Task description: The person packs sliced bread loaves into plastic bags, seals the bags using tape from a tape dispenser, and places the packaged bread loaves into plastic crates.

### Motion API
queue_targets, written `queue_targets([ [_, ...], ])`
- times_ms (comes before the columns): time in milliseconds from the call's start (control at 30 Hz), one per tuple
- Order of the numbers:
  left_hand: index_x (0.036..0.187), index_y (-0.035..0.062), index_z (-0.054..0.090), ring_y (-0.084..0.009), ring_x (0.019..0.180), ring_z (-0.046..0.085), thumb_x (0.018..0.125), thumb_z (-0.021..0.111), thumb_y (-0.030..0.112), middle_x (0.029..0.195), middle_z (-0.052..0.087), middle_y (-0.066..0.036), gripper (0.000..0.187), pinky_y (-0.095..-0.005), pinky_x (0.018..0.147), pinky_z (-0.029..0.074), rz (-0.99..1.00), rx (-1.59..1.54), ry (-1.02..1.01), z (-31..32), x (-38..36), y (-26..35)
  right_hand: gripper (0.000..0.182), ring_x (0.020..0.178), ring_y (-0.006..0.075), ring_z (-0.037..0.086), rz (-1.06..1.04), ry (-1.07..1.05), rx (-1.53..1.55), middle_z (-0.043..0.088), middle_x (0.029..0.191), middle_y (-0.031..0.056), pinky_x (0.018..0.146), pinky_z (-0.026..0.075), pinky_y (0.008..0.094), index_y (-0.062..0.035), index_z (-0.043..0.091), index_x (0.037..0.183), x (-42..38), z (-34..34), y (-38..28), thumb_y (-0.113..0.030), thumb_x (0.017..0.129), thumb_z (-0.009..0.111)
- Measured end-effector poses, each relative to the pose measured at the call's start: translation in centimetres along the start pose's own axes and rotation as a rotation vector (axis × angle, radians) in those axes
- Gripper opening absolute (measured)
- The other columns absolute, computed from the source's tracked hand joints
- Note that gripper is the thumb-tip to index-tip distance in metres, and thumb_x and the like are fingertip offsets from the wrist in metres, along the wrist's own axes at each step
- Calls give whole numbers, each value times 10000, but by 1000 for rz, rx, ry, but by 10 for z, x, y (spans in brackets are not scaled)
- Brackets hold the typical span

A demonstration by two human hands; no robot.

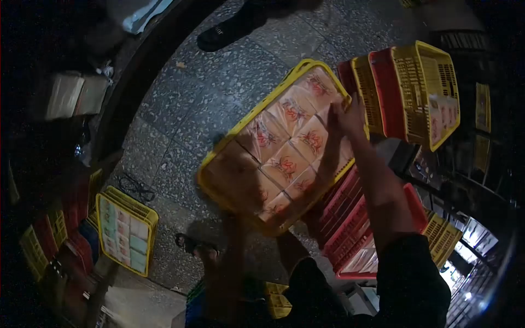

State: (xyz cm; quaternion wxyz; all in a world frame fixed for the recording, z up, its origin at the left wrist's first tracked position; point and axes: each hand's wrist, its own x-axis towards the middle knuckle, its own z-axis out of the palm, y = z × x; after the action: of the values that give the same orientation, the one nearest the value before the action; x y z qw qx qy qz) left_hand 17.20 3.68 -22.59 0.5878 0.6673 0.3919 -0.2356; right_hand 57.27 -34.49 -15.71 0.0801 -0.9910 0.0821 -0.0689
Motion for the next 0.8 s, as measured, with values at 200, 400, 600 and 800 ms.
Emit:
queue_targets([
  [200,1281,-35,533,-350,1013,611,941,625,328,1159,602,-227,506,-456,851,498,-193,-27,227,-93,10,-36,570,903,309,700,165,-524,316,727,997,139,775,544,391,33,658,1166,-40,50,7,-496,959,614],
  [400,1239,-34,541,-330,955,623,972,586,329,1101,621,-204,452,-439,820,515,50,503,613,-248,-59,-67,426,870,215,623,270,-603,688,671,942,121,742,511,363,24,619,1133,-170,9,-116,-384,1020,574],
  [600,1121,55,533,-180,714,566,1022,530,357,853,567,-48,318,-341,633,481,62,-333,720,-454,-145,-129,382,832,197,568,314,-829,954,603,960,100,734,487,341,-20,517,1188,-324,11,-319,-368,1031,506],
  [800,981,61,591,-133,685,550,975,543,146,796,573,-43,98,-330,578,449,1,-366,1004,-675,-177,-265,201,699,305,572,52,-1050,1027,555,801,185,644,470,445,-49,457,1105,-436,23,-561,-238,1036,467],
])
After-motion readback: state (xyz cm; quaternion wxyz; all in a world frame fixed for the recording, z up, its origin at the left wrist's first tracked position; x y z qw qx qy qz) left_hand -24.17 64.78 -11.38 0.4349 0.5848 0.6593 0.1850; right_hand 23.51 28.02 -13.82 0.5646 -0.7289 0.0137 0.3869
